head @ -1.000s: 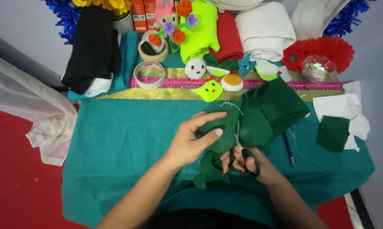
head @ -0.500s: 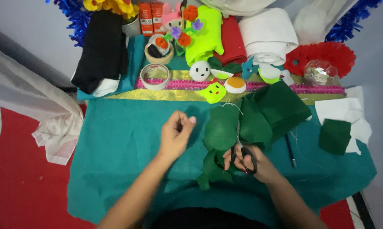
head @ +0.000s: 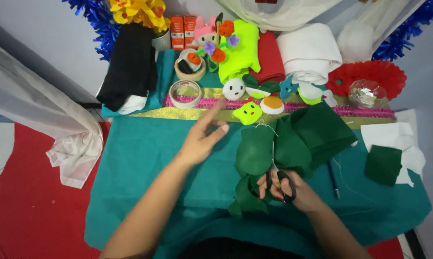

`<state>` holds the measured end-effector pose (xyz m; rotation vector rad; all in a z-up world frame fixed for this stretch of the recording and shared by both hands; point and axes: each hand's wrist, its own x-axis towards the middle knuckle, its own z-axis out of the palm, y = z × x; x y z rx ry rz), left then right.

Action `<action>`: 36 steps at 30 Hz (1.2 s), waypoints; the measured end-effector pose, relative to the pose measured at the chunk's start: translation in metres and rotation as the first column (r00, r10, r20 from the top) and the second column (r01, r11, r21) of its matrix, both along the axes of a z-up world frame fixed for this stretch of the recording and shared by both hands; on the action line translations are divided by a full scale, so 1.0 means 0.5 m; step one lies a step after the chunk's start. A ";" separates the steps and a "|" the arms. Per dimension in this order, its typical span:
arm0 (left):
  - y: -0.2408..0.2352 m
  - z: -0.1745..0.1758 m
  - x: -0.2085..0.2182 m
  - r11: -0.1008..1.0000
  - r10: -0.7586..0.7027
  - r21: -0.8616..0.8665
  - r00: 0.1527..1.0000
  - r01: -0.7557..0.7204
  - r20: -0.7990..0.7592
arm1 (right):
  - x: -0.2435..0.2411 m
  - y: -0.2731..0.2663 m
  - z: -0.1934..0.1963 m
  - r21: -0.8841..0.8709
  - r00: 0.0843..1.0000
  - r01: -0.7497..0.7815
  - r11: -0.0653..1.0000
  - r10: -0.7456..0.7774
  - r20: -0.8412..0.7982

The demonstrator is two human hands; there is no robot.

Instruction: Cutting shapes out of green felt fabric using scissors on a decorated craft table.

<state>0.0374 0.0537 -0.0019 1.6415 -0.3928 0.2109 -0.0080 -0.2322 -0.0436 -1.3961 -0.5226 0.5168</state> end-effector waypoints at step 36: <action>0.003 -0.030 0.045 0.612 -0.179 -0.776 0.929 -0.153 -0.324 | 0.013 -0.042 -0.065 -0.181 0.998 -0.056 0.982 0.062 0.027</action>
